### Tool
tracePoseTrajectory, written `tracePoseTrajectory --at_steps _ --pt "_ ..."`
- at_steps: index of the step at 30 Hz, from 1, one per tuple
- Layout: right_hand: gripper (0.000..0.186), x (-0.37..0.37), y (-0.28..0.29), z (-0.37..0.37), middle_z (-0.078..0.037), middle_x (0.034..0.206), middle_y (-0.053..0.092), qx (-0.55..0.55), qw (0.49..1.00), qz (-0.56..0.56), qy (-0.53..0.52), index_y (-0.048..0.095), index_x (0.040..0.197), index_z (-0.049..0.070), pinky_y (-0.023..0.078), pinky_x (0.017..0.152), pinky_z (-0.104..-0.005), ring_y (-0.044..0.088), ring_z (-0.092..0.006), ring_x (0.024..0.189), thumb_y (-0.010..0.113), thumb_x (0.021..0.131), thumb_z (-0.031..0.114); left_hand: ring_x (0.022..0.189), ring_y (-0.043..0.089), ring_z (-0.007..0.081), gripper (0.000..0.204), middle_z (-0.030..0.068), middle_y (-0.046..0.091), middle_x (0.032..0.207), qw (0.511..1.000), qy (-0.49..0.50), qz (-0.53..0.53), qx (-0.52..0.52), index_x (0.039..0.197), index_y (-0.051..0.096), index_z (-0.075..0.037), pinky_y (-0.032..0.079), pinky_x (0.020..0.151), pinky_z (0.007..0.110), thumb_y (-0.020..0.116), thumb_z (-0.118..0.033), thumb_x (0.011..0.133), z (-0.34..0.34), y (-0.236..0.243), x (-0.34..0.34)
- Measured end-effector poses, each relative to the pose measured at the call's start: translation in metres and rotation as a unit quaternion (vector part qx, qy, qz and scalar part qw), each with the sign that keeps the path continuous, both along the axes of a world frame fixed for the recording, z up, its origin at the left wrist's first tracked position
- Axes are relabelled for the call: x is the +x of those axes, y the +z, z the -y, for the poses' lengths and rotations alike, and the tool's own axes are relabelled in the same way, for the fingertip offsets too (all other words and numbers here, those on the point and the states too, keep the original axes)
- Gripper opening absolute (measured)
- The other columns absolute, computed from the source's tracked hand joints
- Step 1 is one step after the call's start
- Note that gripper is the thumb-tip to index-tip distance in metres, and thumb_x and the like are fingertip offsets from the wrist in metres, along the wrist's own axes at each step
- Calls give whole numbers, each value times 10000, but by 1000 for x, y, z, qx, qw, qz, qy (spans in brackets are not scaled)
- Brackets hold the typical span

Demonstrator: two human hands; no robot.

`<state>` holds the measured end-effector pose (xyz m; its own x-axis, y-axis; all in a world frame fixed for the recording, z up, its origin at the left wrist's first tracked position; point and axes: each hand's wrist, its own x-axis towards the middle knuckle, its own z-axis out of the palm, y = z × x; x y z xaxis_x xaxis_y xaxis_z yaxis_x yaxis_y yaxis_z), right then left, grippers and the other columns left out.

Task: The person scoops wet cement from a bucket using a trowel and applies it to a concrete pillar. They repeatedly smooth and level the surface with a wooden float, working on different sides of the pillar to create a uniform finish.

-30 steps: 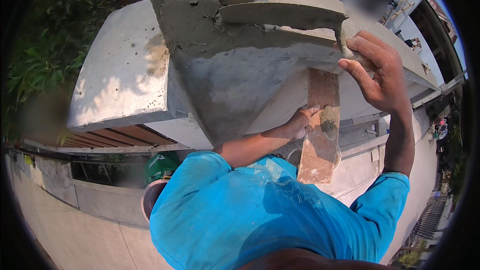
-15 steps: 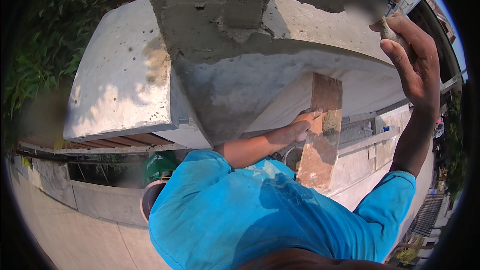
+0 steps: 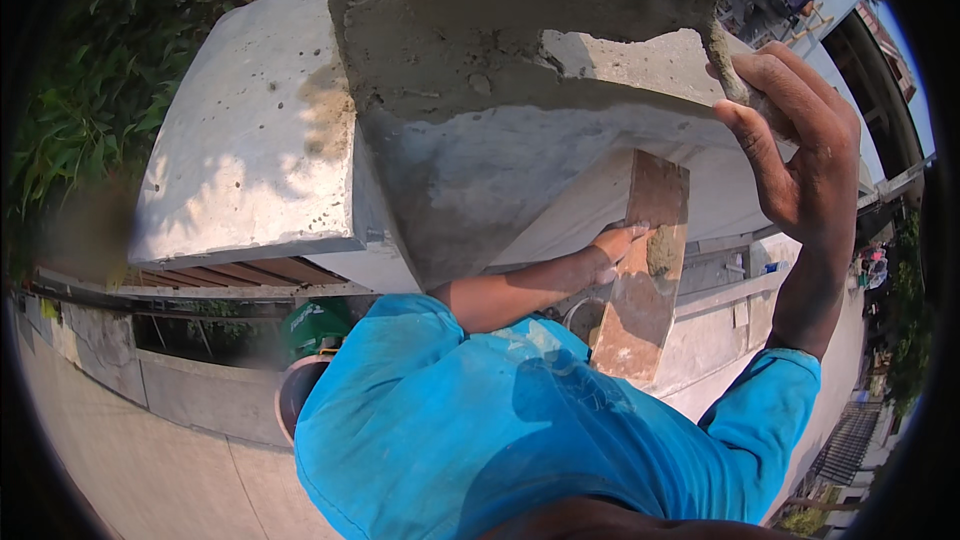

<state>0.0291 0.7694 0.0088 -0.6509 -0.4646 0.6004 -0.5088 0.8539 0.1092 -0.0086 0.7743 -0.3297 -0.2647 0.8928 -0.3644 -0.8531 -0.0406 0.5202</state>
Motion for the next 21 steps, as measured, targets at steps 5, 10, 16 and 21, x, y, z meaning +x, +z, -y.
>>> tracePoseTrajectory --at_steps 5,10,16,21 --pt "260 -6 17 -10 -131 917 666 10 997 81 -15 679 1101 -39 506 700 -274 655 -172 791 688 948 172 1222 584 261 503 134 558 1390 1000 11 -1 -15 1445 475 -92 510 1008 478 516 -394 1045 6 10 1" --pt "265 -17 23 -21 -113 959 702 -35 995 88 27 670 1155 -34 510 755 -272 661 -165 817 634 1008 183 1248 557 263 533 164 486 1455 1000 23 14 -4 1468 443 -84 527 983 480 533 -388 1039 10 17 4" --pt "238 8 23 -6 -123 882 684 -51 998 37 -17 682 1084 -47 525 706 -275 666 -182 764 702 936 138 1243 576 284 503 156 550 1398 999 12 27 -21 1461 450 -72 533 985 490 510 -358 1052 10 16 4" --pt "222 20 -6 -1 -113 793 624 -31 999 10 -22 688 971 -27 486 595 -305 626 -215 670 775 827 119 1263 578 283 479 163 554 1405 999 12 40 12 1449 447 -26 524 1021 469 469 -316 1069 6 12 3"
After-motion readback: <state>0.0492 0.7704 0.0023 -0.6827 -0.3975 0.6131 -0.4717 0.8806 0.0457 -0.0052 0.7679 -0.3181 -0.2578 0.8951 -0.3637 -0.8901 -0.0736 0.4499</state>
